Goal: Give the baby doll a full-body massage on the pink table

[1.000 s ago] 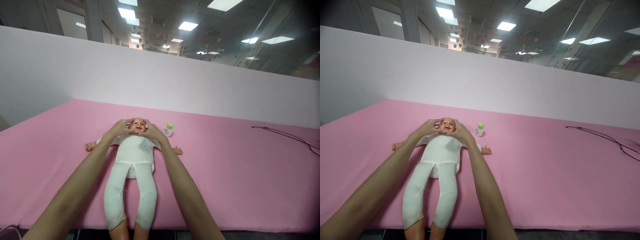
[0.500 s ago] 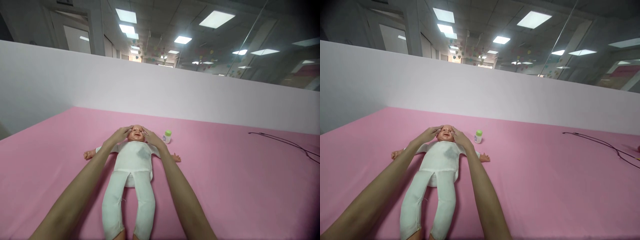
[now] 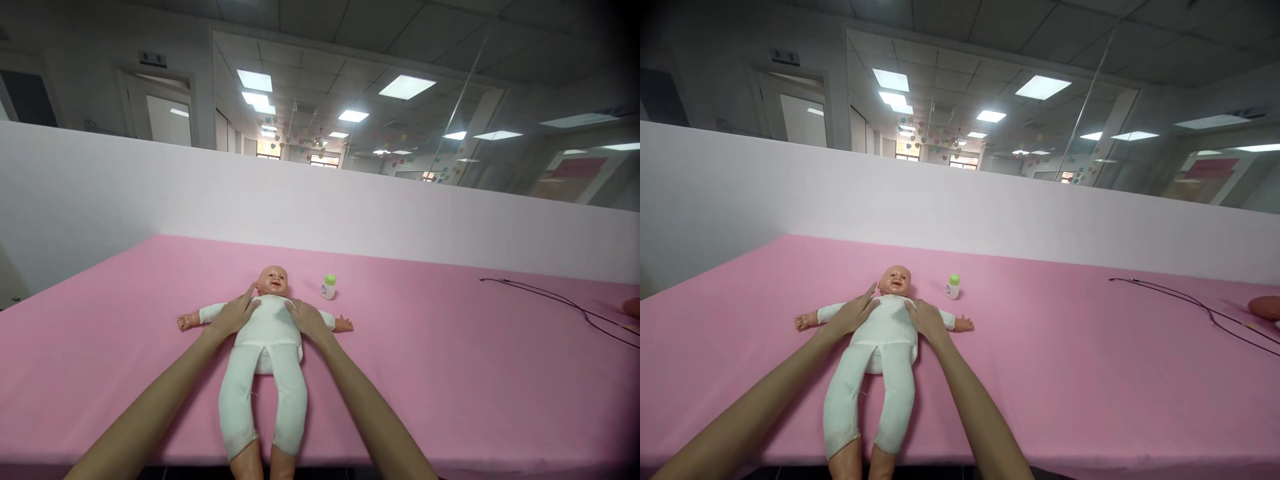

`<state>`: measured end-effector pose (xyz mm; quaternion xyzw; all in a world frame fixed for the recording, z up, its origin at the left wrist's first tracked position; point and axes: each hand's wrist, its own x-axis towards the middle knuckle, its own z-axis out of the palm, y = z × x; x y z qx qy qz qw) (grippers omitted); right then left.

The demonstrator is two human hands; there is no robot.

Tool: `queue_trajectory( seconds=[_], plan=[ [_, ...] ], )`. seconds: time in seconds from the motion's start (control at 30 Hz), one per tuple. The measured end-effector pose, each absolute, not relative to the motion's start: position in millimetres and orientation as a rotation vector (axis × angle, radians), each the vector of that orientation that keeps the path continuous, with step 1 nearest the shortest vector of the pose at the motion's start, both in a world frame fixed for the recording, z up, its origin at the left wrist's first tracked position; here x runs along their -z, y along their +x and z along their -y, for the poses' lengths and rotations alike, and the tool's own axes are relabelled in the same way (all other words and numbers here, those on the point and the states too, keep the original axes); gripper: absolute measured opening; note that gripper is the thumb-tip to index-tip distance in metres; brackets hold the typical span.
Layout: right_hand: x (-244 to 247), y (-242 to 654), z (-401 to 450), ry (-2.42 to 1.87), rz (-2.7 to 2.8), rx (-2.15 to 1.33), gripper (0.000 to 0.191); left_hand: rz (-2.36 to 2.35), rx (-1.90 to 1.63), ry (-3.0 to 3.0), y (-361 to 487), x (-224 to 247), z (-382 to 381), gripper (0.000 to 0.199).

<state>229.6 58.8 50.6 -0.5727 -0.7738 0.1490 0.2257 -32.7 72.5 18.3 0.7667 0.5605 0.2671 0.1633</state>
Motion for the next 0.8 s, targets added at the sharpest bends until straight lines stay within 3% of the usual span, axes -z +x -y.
queue_trajectory(
  seconds=[0.17, 0.3, 0.4, 0.5, 0.57, 0.8],
  plan=[
    [-42, 243, -51, -1.642, 2.184, -0.194, 0.051, -1.763, -0.678, 2.435, -66, -18, -60, 0.058],
    [-50, 262, -54, -1.791, 2.135, 0.036, 0.039, -1.971, -0.52, 2.21, -102, -28, -58, 0.066],
    [-60, 290, -53, -2.086, 1.932, 0.126, 0.046, -1.992, -0.449, 2.078, -130, -36, -57, 0.067],
    [-65, 317, -50, -2.402, 1.763, -0.057, 0.059, -1.99, -0.347, 2.013, -149, -40, -55, 0.033],
    [-65, 328, -49, -2.471, 1.697, -0.284, 0.063, -2.017, -0.362, 1.983, -155, -41, -54, 0.024],
    [-60, 332, -51, -2.118, 1.52, -0.693, 0.04, -2.147, -0.635, 1.854, -154, -44, -49, 0.044]
  ],
)
